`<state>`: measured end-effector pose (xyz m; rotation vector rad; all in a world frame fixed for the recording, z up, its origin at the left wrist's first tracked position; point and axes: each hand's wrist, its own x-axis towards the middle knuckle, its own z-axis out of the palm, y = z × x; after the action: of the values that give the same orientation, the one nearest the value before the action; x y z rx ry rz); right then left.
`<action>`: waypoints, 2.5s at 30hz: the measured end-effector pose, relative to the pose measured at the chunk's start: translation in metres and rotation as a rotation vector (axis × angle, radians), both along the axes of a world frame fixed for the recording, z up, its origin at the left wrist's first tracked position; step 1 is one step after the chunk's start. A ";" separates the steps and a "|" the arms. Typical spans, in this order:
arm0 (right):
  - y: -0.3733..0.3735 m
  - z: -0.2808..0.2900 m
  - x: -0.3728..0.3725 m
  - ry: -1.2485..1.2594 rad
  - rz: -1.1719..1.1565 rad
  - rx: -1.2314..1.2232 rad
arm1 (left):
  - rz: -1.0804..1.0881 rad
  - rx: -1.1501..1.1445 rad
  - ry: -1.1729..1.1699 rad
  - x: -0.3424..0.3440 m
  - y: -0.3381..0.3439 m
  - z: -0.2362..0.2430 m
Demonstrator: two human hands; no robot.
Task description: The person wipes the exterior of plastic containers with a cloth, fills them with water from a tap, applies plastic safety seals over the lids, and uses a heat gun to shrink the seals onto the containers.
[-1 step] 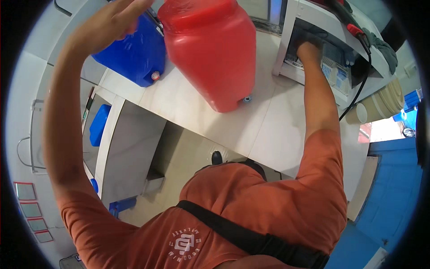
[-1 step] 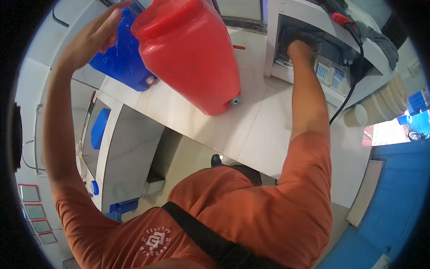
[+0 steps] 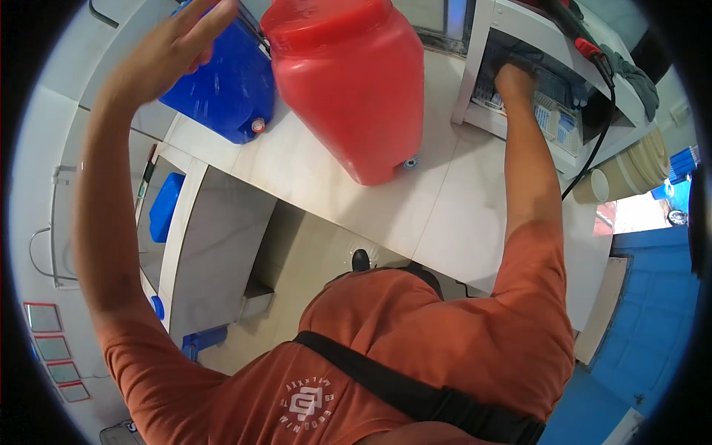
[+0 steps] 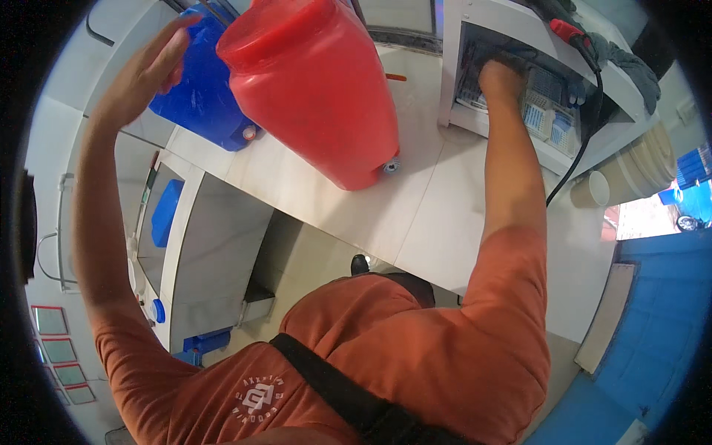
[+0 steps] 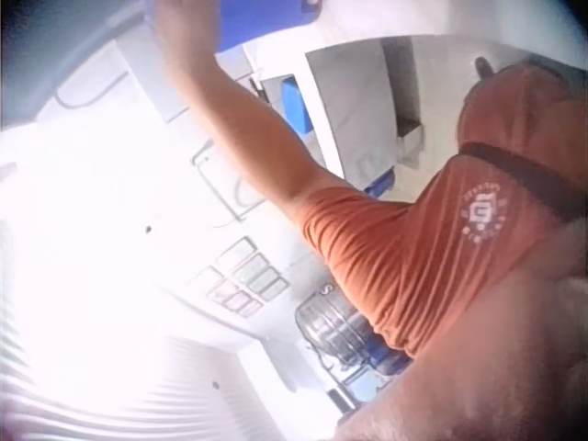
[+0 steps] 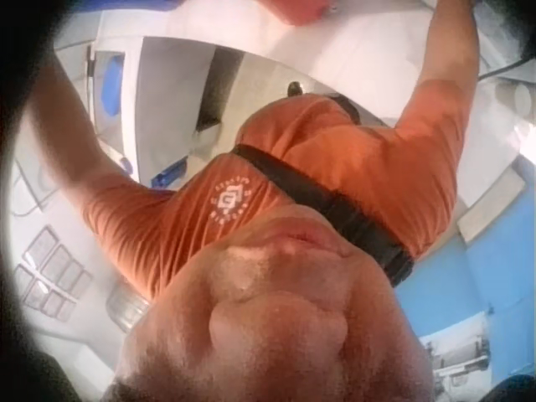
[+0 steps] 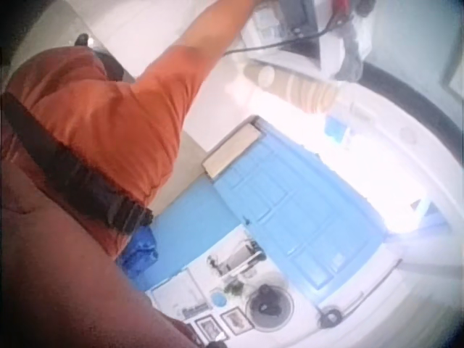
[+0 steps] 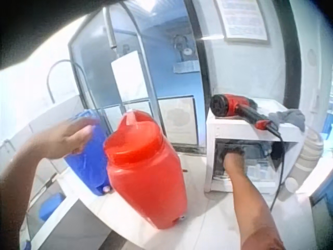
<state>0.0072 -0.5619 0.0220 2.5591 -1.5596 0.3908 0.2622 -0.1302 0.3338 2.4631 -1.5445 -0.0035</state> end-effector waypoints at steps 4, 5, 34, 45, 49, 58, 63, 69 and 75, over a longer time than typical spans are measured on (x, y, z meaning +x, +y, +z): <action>0.074 0.032 -0.049 -0.878 0.072 -0.100 | -0.014 0.177 -0.031 0.024 0.066 -0.037; 0.123 0.051 -0.054 -1.057 0.200 0.063 | -0.042 0.173 0.050 0.018 0.085 -0.057; 0.294 0.199 -0.068 -0.389 1.233 0.797 | -0.991 0.100 0.579 -0.062 0.055 -0.047; 0.193 0.310 0.060 -0.347 0.694 0.328 | -0.467 -0.130 0.059 0.034 -0.059 0.006; 0.182 0.294 0.042 -0.404 0.977 0.574 | -0.742 -0.055 0.177 0.016 -0.053 0.011; 0.220 0.264 0.025 -0.457 1.144 0.107 | -0.622 0.098 -0.127 -0.016 -0.035 0.017; 0.227 0.268 0.027 -0.444 0.991 0.325 | -0.861 -0.221 -0.082 -0.024 -0.047 0.025; 0.062 0.296 -0.048 -0.209 0.097 -0.076 | -0.754 0.029 -0.123 -0.031 -0.106 -0.006; 0.032 0.269 -0.050 0.058 0.022 0.209 | -0.783 -0.086 0.028 -0.011 -0.103 0.008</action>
<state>-0.0426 -0.5296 0.2906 2.7158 -1.6318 0.1606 0.2515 -0.2334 0.3417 1.6390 -2.3174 -0.1009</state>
